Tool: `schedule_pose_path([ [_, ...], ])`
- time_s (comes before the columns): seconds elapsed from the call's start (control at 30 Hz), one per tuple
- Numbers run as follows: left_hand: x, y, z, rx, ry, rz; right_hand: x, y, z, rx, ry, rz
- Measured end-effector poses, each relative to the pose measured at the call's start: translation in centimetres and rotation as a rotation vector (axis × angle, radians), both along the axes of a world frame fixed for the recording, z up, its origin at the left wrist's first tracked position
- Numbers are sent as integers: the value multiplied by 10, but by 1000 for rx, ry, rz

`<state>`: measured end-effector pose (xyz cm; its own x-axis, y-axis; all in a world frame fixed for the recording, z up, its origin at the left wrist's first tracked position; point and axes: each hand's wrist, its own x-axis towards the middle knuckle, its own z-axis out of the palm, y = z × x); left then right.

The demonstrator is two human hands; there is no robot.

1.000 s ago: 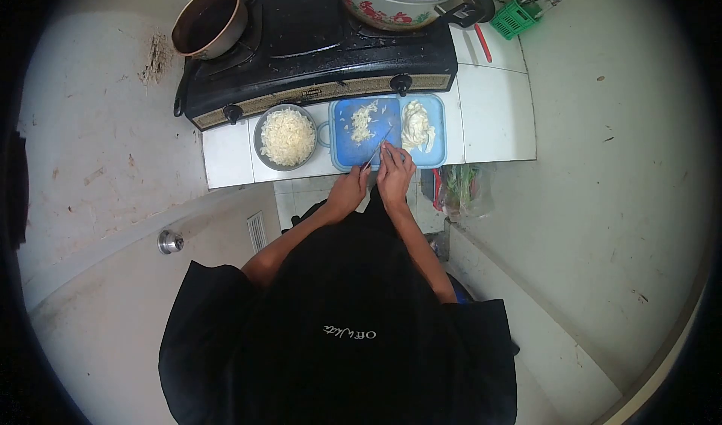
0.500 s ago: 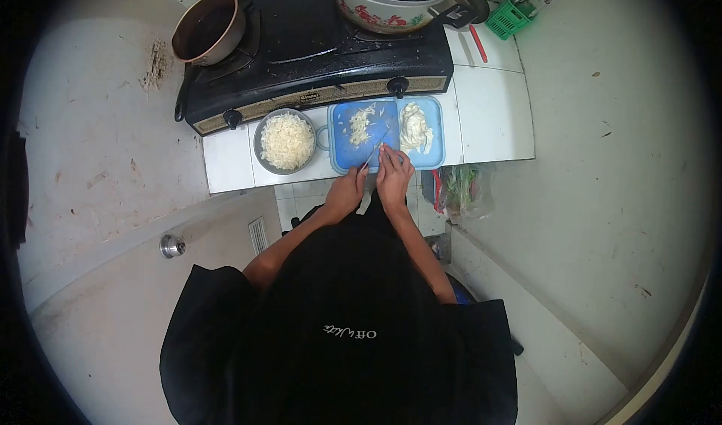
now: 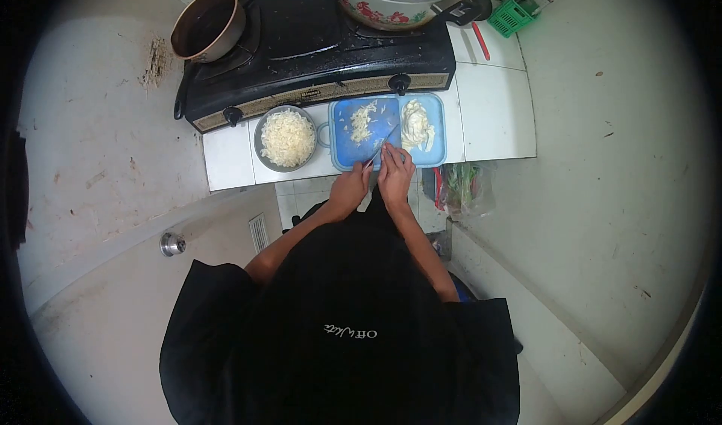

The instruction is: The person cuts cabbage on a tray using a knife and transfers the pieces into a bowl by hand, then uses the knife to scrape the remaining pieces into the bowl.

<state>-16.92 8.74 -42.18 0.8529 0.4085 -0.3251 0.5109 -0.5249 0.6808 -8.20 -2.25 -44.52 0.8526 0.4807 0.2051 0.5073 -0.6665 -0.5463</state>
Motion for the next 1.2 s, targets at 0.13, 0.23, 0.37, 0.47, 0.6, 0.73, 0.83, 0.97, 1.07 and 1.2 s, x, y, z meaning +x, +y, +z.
schedule_pose_path([
  [0.13, 3, 4, -2, 22, -3, 39, -1, 0, 2, -8, -24, -3],
  [0.23, 0, 8, 0, -11, -6, 72, -1, -2, 1, -1, -32, -6],
  [0.37, -5, 8, 7, -58, -15, 42, -1, -2, 2, 2, -18, 0],
  [0.47, -7, 5, 8, -99, -27, 17, -1, -3, 2, 10, -28, -1],
  [0.6, -7, 4, 14, -123, 17, 20, -1, -3, 0, 19, -25, 0],
  [0.73, -6, 4, 9, -128, 8, 10, 2, -4, -1, 22, -39, 8],
  [0.83, -1, 3, 4, -75, -1, 18, 0, -4, 1, 20, -31, 8],
  [0.97, 6, 3, 5, -89, 24, 57, -1, -5, 0, -13, -68, 30],
  [1.07, -2, 4, 2, -71, -9, 48, -2, -7, 5, -79, -78, 56],
  [1.2, -5, 4, 9, -108, -20, 49, -3, -7, 6, -127, -98, 64],
])
